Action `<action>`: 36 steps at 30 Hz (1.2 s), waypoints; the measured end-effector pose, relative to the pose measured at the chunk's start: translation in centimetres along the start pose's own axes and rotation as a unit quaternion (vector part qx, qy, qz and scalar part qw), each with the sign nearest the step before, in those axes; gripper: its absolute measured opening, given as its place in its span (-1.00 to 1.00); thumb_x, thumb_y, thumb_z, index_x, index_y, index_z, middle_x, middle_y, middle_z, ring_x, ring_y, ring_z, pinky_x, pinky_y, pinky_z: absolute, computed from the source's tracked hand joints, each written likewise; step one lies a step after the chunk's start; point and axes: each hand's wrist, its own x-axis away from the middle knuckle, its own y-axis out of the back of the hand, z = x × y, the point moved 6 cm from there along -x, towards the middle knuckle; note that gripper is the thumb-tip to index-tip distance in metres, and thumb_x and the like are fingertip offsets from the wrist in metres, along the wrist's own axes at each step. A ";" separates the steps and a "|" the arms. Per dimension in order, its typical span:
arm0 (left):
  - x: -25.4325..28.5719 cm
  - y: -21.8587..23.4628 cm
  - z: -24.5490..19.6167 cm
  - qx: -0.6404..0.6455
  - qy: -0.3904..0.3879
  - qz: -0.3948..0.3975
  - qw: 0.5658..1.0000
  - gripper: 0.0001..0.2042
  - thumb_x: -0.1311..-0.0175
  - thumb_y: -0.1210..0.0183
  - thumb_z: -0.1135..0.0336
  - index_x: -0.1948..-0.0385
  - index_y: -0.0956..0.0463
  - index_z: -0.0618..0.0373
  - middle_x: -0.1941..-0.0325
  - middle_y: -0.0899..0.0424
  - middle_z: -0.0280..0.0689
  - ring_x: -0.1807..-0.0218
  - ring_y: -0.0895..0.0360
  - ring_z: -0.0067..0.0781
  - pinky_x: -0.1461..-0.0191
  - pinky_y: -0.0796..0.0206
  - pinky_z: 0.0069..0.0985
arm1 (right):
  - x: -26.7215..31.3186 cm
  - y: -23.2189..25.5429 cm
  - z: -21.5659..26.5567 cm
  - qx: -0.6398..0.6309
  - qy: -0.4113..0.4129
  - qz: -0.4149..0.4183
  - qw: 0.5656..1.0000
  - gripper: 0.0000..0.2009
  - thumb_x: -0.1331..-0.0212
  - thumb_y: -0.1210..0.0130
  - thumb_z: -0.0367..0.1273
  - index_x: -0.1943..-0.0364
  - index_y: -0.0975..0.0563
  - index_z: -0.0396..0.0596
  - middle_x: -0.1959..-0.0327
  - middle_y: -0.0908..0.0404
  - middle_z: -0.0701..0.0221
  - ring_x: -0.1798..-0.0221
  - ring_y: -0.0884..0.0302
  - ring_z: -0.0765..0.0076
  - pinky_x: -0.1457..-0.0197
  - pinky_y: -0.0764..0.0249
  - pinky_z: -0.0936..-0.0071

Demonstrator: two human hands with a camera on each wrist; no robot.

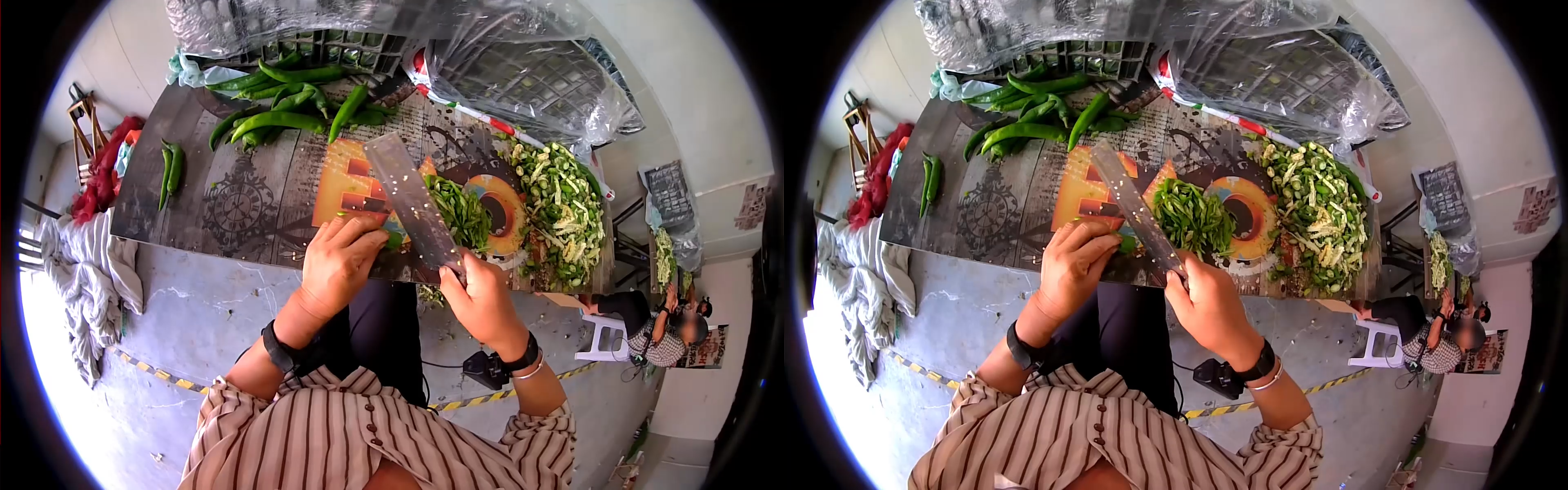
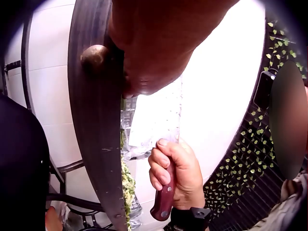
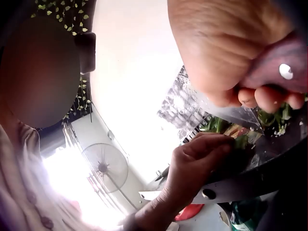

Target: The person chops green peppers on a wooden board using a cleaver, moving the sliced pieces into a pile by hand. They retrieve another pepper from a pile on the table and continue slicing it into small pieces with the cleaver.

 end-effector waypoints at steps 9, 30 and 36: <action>0.2 0.3 -0.1 0.019 -0.003 0.013 1.000 -0.78 0.08 -0.35 0.46 0.34 -0.60 0.07 0.26 -0.59 -0.35 0.21 -0.53 -0.24 0.13 -0.37 -0.39 | -1.2 -0.8 -1.0 0.008 -0.033 0.057 0.998 -0.88 -0.20 -0.06 -0.46 0.33 -0.41 -0.27 0.63 -0.46 0.10 0.57 -0.44 -0.06 0.49 -0.32 0.19; 0.3 0.3 0.0 0.034 0.002 0.006 0.999 -0.82 0.05 -0.36 0.44 0.37 -0.64 0.06 0.28 -0.63 -0.39 0.25 -0.55 -0.31 0.16 -0.42 -0.44 | -1.0 -0.1 -0.4 -0.048 -0.099 0.067 0.992 -0.82 -0.23 -0.08 -0.41 0.36 -0.38 -0.26 0.66 -0.43 0.11 0.63 -0.42 0.05 0.52 -0.30 0.24; 0.2 0.2 0.0 0.036 0.011 0.012 0.999 -0.85 0.04 -0.34 0.44 0.38 -0.63 0.06 0.28 -0.63 -0.39 0.25 -0.55 -0.31 0.15 -0.42 -0.44 | -1.0 0.0 -0.1 -0.040 -0.111 0.088 0.989 -0.82 -0.25 -0.07 -0.41 0.37 -0.37 -0.26 0.61 -0.47 0.11 0.58 -0.46 0.03 0.47 -0.33 0.23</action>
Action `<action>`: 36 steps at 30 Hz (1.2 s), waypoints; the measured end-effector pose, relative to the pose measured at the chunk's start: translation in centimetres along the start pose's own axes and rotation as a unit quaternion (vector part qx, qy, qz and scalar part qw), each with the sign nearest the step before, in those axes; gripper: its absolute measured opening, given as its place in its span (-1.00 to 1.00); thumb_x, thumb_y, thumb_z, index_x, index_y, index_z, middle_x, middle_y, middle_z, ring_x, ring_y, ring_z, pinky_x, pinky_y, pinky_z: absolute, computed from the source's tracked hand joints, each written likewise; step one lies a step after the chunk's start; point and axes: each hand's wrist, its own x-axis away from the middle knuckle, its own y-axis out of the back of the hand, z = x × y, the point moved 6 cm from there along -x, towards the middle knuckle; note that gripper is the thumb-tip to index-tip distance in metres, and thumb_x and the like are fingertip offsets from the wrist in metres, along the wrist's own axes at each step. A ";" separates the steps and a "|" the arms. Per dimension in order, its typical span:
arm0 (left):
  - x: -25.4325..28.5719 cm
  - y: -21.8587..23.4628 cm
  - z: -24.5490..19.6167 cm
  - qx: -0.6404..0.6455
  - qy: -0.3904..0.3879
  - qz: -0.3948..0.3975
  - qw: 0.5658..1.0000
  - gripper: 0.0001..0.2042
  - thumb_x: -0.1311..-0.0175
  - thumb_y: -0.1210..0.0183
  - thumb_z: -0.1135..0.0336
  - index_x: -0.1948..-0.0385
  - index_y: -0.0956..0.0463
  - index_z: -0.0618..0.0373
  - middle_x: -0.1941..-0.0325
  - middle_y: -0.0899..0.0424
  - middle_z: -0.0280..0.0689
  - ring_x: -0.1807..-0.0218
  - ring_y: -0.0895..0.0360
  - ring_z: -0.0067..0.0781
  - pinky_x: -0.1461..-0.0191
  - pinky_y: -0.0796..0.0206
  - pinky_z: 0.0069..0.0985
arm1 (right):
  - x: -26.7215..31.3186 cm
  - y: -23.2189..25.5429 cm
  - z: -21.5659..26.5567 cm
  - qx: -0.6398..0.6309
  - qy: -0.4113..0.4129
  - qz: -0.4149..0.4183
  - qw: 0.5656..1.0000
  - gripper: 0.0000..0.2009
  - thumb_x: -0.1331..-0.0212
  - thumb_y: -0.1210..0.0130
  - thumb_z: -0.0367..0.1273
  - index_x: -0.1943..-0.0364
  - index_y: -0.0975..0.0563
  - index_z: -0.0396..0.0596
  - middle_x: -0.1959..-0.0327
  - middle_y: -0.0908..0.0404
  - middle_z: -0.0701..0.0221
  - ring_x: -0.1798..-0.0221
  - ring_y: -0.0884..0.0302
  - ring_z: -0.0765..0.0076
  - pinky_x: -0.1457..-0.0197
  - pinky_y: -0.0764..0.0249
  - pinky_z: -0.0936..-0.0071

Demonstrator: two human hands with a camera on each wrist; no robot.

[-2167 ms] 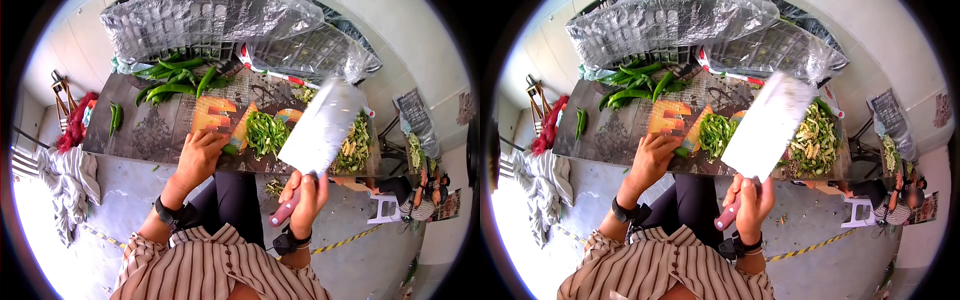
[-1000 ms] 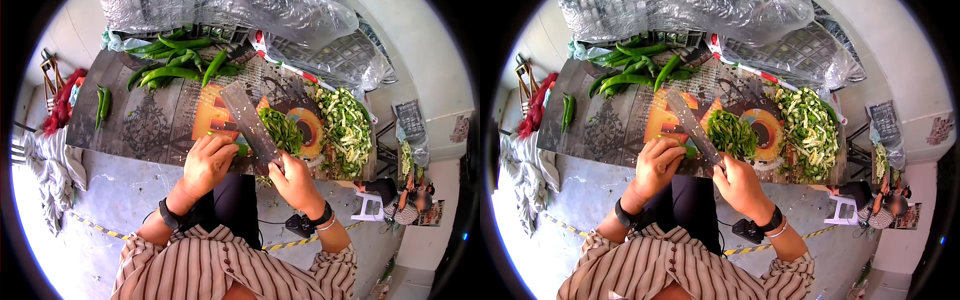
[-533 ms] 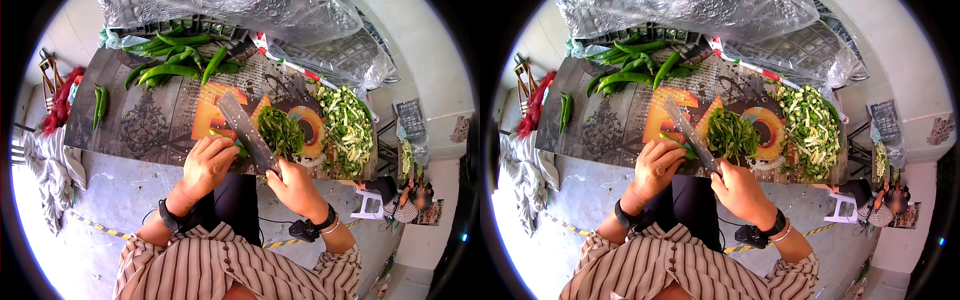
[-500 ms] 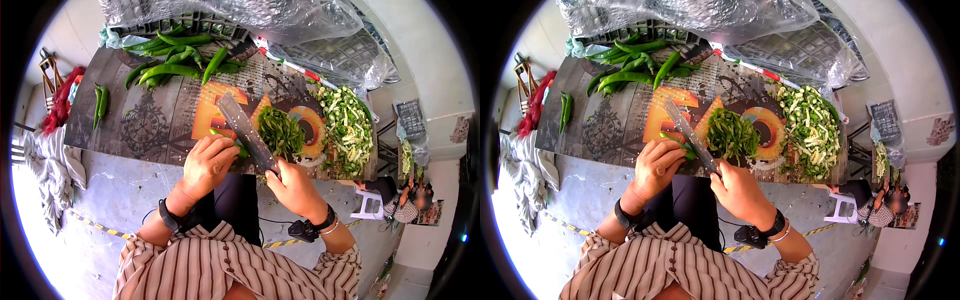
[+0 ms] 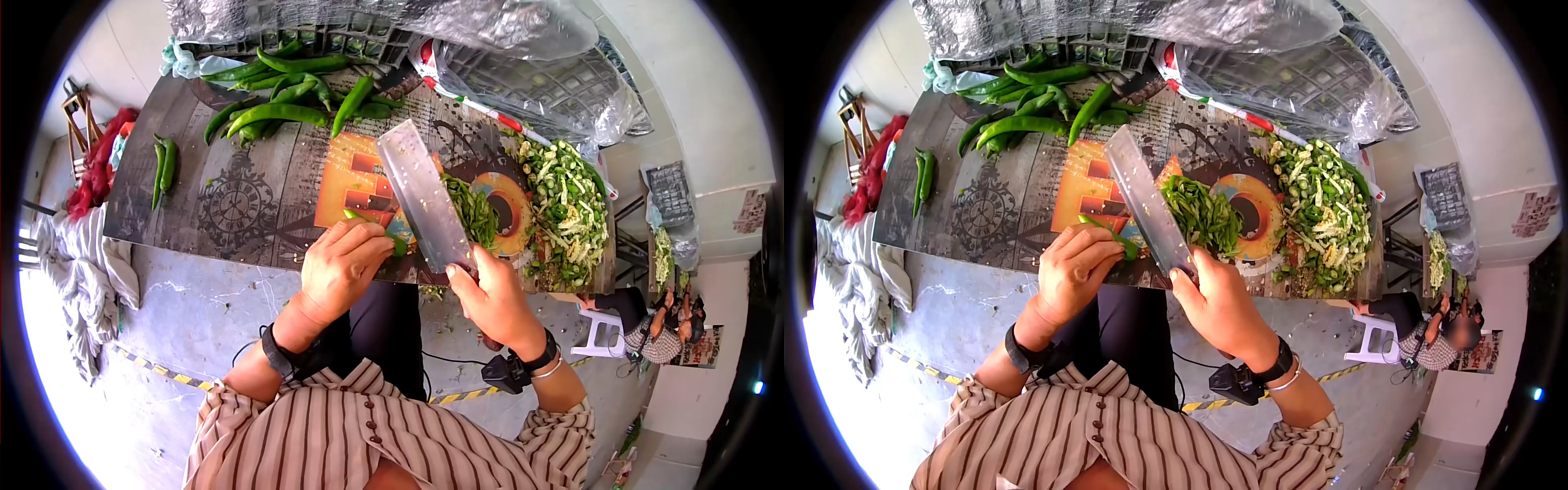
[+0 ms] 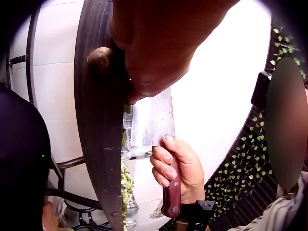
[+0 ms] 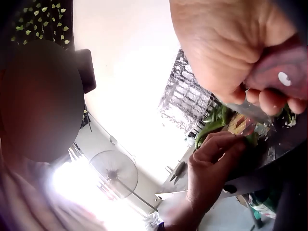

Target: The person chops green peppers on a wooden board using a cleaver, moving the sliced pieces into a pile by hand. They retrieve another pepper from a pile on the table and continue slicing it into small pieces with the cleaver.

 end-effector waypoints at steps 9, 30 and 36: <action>-0.2 0.1 -0.1 0.000 -0.006 -0.005 1.000 -0.85 0.04 -0.34 0.44 0.39 -0.62 0.06 0.27 -0.64 -0.39 0.25 -0.55 -0.31 0.15 -0.42 -0.45 | -0.4 -1.2 1.1 0.094 0.080 0.036 0.992 -0.88 -0.26 -0.04 -0.42 0.27 -0.39 -0.19 0.60 -0.47 0.11 0.51 -0.47 -0.13 0.45 -0.33 0.11; -0.1 0.2 -0.3 -0.022 -0.007 0.015 1.000 -0.73 0.12 -0.37 0.43 0.31 -0.58 0.03 0.22 -0.60 -0.37 0.21 -0.54 -0.27 0.11 -0.42 -0.41 | -0.5 -1.1 0.2 0.027 -0.031 0.047 0.998 -0.82 -0.24 -0.06 -0.42 0.36 -0.36 -0.28 0.63 -0.44 0.05 0.56 -0.43 -0.11 0.48 -0.31 0.20; 0.0 0.0 -0.2 -0.020 -0.008 0.014 1.000 -0.77 0.10 -0.38 0.41 0.34 -0.59 0.04 0.26 -0.61 -0.39 0.22 -0.55 -0.30 0.12 -0.43 -0.42 | -0.5 0.3 0.5 0.004 -0.009 -0.008 1.000 -0.82 -0.24 -0.07 -0.43 0.36 -0.36 -0.28 0.57 -0.48 0.05 0.52 -0.46 -0.12 0.46 -0.32 0.19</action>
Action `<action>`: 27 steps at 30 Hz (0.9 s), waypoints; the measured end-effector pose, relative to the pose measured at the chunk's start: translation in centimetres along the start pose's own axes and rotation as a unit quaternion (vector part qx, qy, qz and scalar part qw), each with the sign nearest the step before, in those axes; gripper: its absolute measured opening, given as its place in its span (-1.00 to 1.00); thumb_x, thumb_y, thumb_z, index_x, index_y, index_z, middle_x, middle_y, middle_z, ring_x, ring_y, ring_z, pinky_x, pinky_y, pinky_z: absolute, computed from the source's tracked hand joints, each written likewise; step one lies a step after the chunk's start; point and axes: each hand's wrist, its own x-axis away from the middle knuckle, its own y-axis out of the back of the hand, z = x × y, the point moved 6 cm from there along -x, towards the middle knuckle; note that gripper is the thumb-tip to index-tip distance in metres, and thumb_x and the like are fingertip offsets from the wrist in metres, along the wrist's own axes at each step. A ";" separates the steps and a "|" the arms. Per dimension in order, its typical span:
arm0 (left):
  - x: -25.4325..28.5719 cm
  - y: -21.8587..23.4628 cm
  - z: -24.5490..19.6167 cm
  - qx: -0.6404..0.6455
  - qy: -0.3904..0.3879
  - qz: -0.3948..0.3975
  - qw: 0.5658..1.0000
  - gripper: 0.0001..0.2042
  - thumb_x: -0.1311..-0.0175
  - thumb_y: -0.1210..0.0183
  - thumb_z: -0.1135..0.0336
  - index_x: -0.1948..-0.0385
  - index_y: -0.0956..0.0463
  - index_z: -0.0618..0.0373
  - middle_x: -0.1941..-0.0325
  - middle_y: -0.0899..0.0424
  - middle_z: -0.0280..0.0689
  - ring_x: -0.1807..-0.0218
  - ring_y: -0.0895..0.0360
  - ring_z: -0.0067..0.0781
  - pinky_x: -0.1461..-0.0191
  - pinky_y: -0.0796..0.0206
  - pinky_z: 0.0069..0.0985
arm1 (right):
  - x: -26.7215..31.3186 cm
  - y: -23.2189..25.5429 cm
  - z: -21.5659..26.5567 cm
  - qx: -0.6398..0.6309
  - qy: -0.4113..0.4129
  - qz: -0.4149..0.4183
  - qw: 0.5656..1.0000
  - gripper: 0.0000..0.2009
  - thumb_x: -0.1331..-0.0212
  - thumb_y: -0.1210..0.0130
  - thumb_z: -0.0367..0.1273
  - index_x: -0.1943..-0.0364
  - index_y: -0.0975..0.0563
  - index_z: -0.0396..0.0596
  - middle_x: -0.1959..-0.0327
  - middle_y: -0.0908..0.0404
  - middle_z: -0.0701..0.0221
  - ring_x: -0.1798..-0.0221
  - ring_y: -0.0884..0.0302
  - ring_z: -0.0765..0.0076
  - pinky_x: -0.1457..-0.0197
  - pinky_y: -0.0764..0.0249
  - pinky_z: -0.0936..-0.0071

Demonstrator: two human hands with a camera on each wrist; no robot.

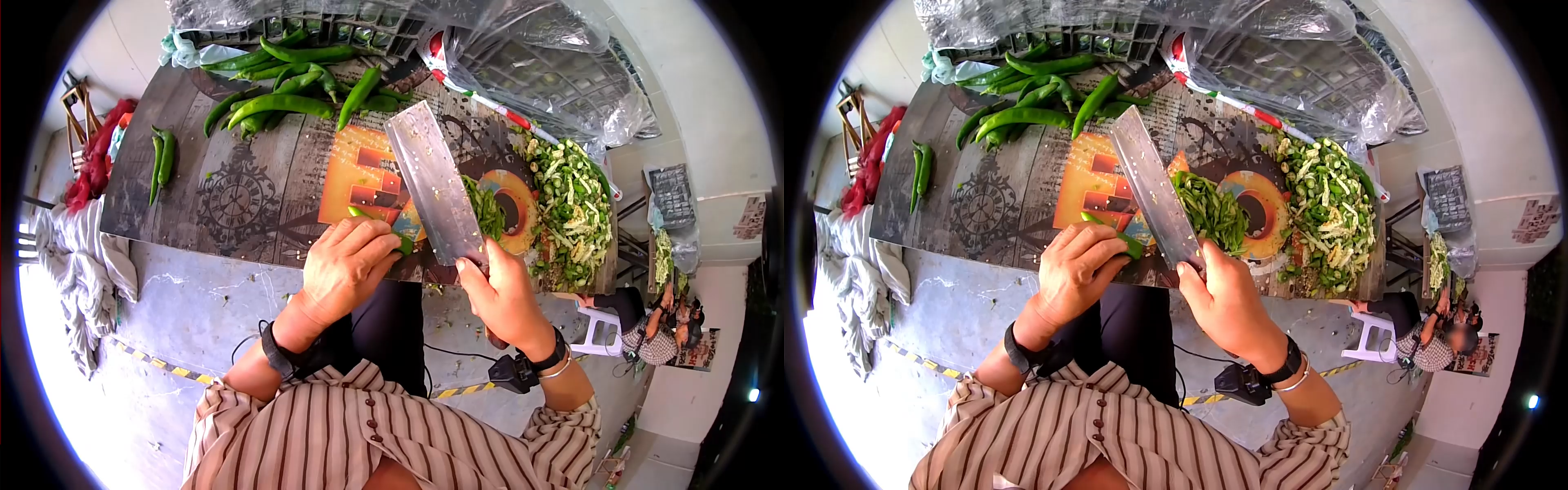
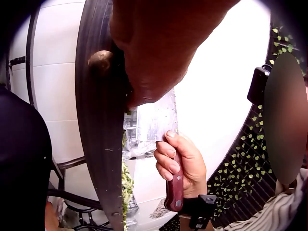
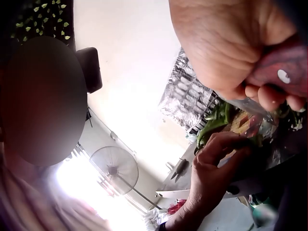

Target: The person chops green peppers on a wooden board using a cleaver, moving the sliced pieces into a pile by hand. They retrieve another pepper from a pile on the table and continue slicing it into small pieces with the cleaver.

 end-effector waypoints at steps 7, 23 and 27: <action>-0.2 0.1 -0.2 -0.007 -0.010 -0.002 1.000 -0.78 0.07 -0.37 0.39 0.34 -0.60 0.03 0.26 -0.62 -0.40 0.23 -0.56 -0.32 0.12 -0.43 -0.43 | 0.4 -1.2 1.2 0.090 0.064 0.030 0.993 -0.87 -0.25 -0.04 -0.45 0.26 -0.38 -0.23 0.57 -0.49 0.09 0.50 -0.47 -0.14 0.45 -0.34 0.12; -0.2 -0.1 -0.1 -0.003 -0.001 -0.001 1.000 -0.80 0.09 -0.36 0.41 0.37 -0.60 0.04 0.25 -0.63 -0.37 0.18 -0.57 -0.27 0.10 -0.44 -0.40 | 0.0 -1.8 1.5 0.093 0.061 0.063 0.992 -0.88 -0.26 0.00 -0.45 0.29 -0.35 -0.23 0.59 -0.46 0.06 0.50 -0.47 -0.18 0.45 -0.33 0.09; -0.3 -0.2 -0.1 -0.002 -0.001 0.010 1.000 -0.80 0.09 -0.36 0.42 0.36 -0.60 0.04 0.25 -0.63 -0.37 0.18 -0.57 -0.27 0.10 -0.44 -0.41 | -0.5 -2.0 1.1 0.094 0.049 0.066 0.992 -0.87 -0.27 0.01 -0.43 0.29 -0.36 -0.25 0.60 -0.47 0.03 0.49 -0.47 -0.21 0.44 -0.34 0.05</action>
